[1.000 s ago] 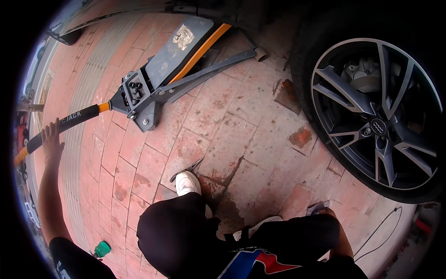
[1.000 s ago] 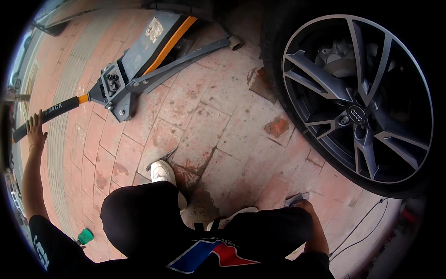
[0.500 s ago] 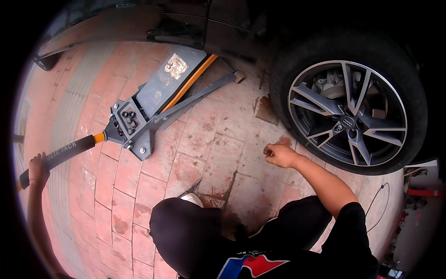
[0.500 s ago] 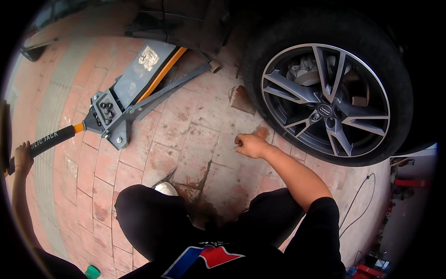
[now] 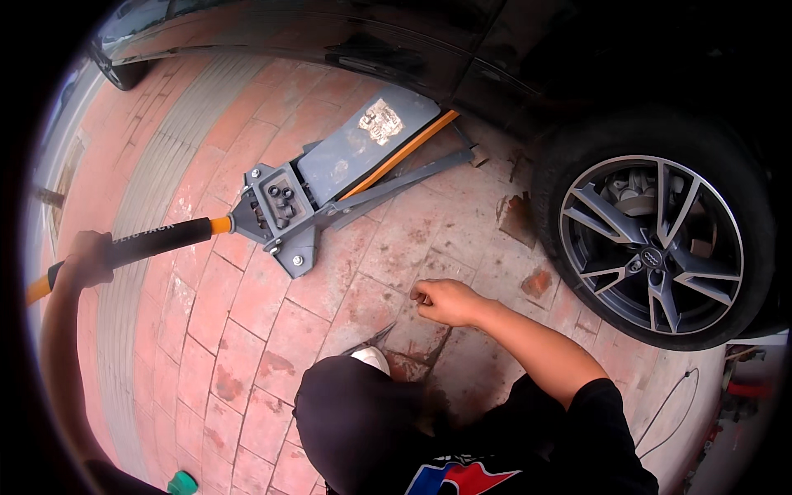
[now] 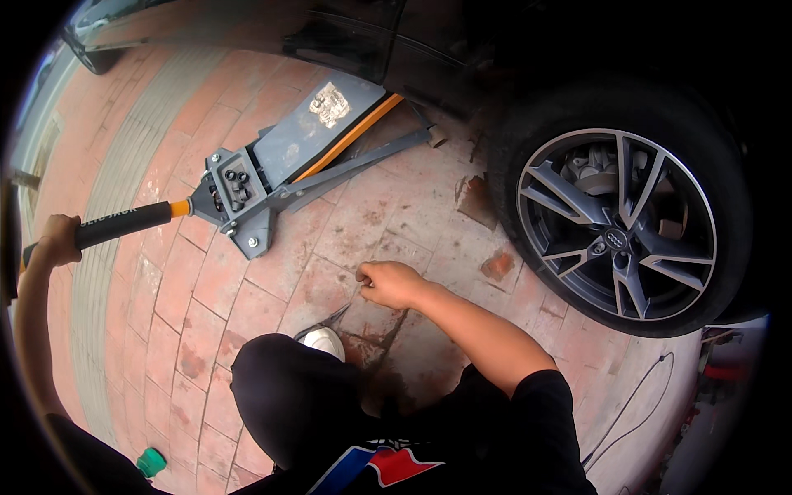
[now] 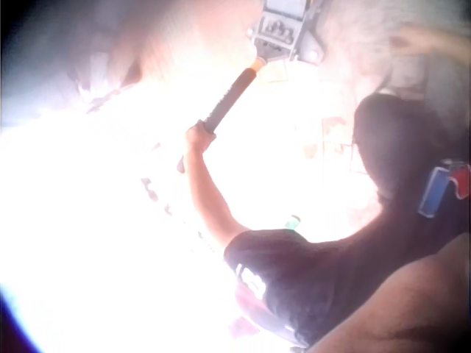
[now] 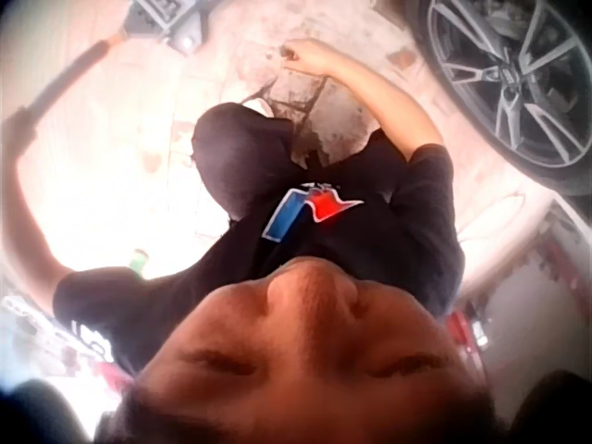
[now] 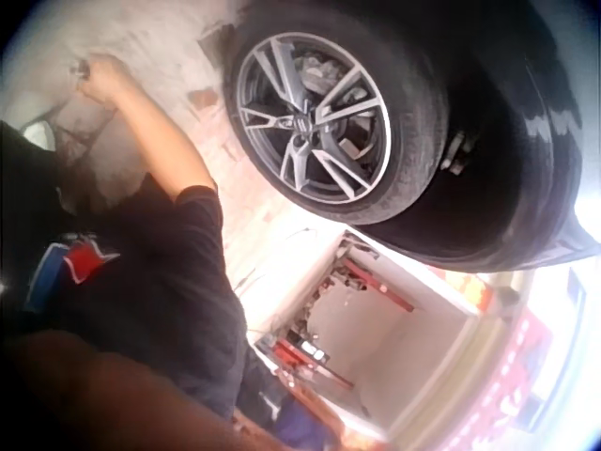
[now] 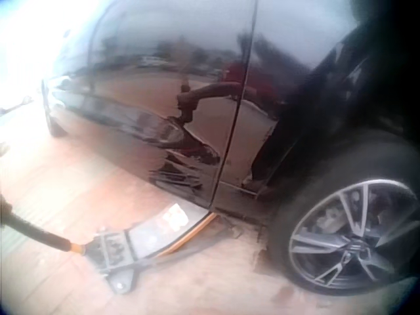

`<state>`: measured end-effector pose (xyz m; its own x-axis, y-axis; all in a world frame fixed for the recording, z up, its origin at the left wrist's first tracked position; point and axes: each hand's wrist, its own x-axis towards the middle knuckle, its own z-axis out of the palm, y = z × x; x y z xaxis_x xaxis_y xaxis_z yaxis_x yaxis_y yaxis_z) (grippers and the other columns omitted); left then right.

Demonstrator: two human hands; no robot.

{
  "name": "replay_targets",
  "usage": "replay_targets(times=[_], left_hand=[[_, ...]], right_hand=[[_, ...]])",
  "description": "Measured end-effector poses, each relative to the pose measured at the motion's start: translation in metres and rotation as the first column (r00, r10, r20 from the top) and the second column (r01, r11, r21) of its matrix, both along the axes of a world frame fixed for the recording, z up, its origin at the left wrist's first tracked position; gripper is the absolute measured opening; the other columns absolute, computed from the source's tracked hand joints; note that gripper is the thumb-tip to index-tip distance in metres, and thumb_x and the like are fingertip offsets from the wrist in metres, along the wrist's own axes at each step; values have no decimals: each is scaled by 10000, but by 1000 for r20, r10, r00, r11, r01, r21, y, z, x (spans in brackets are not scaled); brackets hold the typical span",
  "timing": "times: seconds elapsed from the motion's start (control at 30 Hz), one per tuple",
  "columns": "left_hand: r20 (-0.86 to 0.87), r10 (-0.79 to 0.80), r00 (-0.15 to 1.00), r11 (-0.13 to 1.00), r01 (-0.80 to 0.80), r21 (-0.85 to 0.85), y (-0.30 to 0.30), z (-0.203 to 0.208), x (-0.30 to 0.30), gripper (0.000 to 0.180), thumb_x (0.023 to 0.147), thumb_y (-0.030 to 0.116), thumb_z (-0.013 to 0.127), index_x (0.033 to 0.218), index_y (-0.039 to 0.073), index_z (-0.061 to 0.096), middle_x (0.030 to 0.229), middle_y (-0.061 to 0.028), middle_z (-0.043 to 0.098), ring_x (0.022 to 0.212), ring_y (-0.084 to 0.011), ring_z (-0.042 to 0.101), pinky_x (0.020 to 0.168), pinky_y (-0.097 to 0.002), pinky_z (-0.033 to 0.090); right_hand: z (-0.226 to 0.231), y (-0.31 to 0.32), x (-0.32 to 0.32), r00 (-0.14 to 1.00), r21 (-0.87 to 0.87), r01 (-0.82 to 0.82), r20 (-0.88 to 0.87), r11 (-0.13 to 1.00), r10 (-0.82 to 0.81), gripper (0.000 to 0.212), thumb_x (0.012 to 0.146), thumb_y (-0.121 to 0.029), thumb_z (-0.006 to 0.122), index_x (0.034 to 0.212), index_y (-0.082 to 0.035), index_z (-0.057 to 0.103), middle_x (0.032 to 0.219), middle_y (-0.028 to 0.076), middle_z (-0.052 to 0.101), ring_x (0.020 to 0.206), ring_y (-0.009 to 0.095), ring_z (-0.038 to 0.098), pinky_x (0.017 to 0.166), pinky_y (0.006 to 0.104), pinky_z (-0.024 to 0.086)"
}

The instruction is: The person kneels by a car wheel, uses an impact wrench to tighten the lug nuts, wipes the rim with a cloth, and then uses a torque wrench to tighten the nuts further. The person then picks up the lug nuts from the floor and places them back onto the wheel.

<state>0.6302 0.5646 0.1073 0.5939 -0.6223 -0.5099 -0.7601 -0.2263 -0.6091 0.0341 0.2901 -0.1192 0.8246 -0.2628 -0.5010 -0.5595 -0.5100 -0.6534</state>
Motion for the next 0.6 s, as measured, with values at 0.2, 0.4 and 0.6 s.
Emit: replay_targets(times=[0.2,0.4,0.6], left_hand=[[-37,116,993,993,-117,-17,-13,7,-14,392,633,193,780,981,57,661,894,-137,692,909,-332,664,838,-423,525],[-34,153,988,988,-153,14,-23,15,-22,417,649,235,790,1006,62,663,931,-134,696,952,-324,668,870,-413,535],[-43,140,989,990,-140,1,-23,15,-19,433,660,236,780,1032,59,649,937,-138,707,949,-327,680,873,-414,541]], right_hand=[[-30,-11,-42,988,-8,124,-95,992,-124,341,872,-249,611,1139,-38,638,1096,154,715,1041,320,675,890,408,532],[-30,-17,-51,986,-55,126,-106,991,-131,333,876,-252,605,1137,-48,639,1085,141,714,1031,318,674,885,412,531],[-30,-25,-64,987,-99,113,-103,989,-123,308,877,-223,621,1125,-40,633,1050,157,718,996,319,689,877,402,538]])
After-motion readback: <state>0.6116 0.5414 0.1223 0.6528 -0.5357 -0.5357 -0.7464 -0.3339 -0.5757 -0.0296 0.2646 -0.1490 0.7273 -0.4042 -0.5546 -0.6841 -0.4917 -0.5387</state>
